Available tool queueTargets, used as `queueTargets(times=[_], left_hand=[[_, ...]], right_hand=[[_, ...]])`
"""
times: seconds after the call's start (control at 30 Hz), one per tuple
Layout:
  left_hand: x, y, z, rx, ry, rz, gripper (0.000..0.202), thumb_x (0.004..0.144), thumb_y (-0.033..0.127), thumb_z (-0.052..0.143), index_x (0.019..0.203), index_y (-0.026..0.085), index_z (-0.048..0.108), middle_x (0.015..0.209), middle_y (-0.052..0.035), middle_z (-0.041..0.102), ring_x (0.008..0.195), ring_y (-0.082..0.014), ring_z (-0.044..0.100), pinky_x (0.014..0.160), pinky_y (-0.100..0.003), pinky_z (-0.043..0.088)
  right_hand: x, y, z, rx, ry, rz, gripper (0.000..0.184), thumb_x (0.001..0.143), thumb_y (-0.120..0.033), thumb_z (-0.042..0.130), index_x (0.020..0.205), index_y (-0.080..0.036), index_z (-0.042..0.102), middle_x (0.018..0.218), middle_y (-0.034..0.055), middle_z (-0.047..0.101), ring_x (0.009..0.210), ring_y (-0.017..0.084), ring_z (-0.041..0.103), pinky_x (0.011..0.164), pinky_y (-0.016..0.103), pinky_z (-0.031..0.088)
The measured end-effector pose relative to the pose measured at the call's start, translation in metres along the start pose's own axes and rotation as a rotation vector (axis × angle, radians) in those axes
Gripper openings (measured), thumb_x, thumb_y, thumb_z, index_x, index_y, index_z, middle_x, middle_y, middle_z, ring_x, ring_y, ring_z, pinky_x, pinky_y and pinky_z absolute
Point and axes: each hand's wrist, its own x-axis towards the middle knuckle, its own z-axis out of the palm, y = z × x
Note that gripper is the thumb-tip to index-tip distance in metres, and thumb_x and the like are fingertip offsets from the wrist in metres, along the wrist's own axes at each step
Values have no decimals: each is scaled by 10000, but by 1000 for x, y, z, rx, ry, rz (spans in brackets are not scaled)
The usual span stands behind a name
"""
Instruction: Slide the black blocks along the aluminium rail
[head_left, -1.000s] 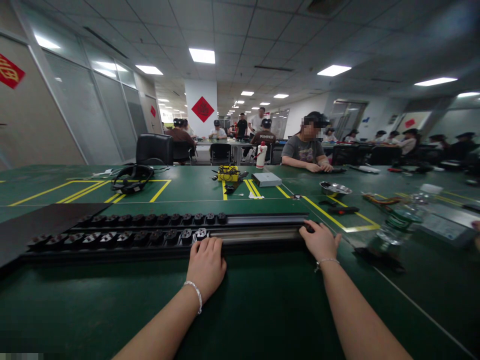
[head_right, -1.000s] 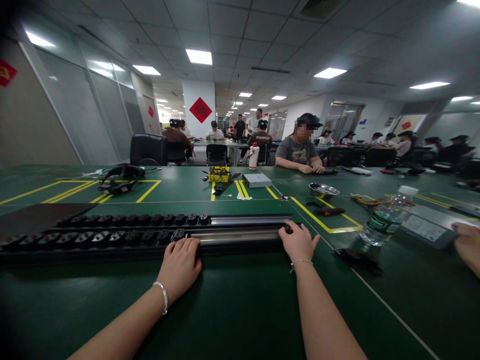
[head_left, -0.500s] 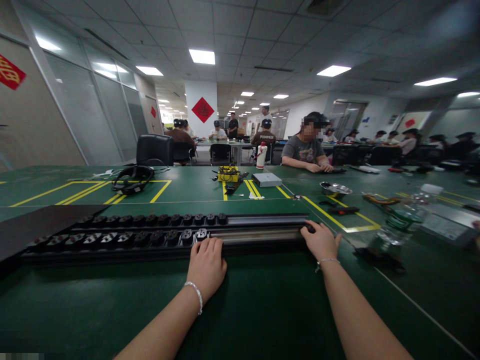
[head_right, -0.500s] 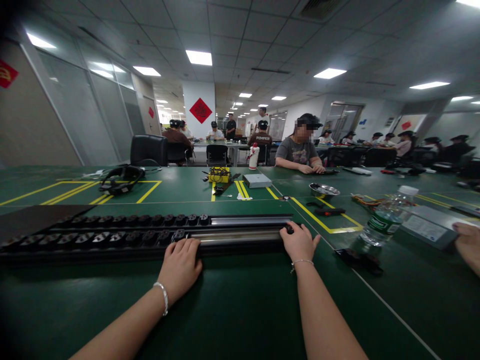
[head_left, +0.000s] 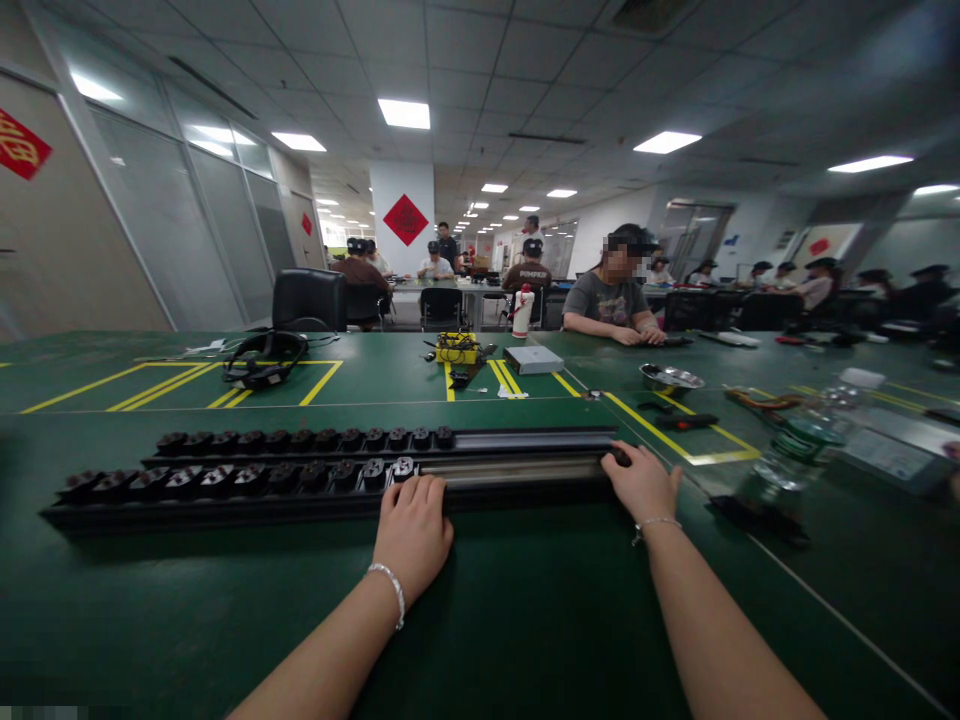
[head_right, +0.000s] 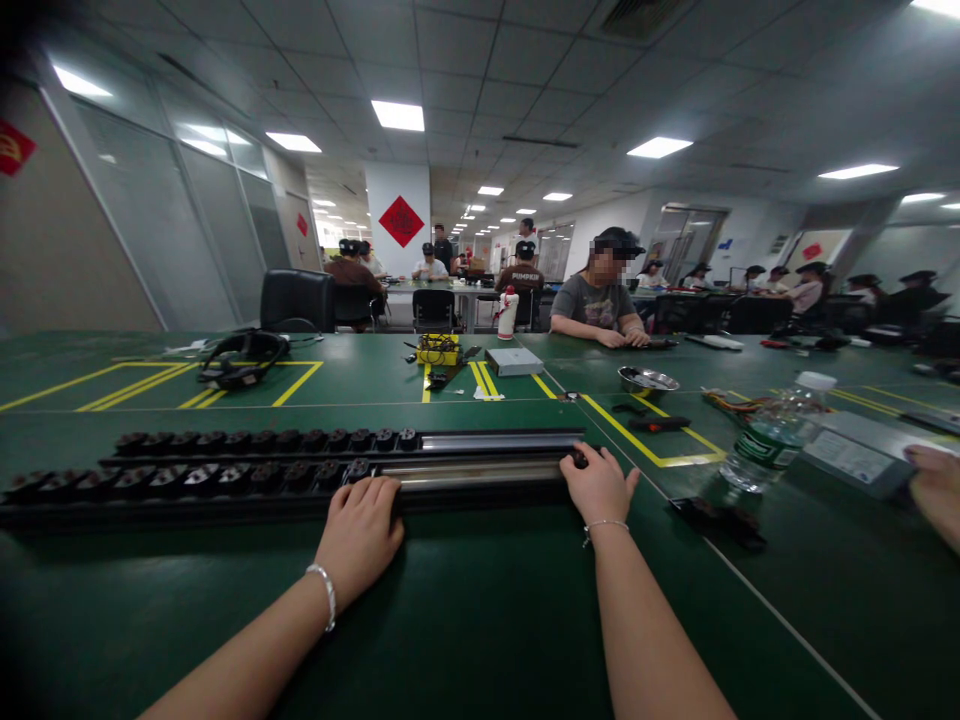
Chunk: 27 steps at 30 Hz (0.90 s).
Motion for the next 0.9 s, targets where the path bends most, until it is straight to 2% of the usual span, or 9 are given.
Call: queueTargets(times=[0.9], left_hand=[[0,1,-1,-8,-23,-10,319,738,177,465,1053,207,510,1069,-65,581,1051,-211,464,935,-378,272]], right_hand=[[1,-1,-1,17,-9,24,418,759,-389,396,1089,-227,597,1171,93,563,1183,245,409,1023,547,71]])
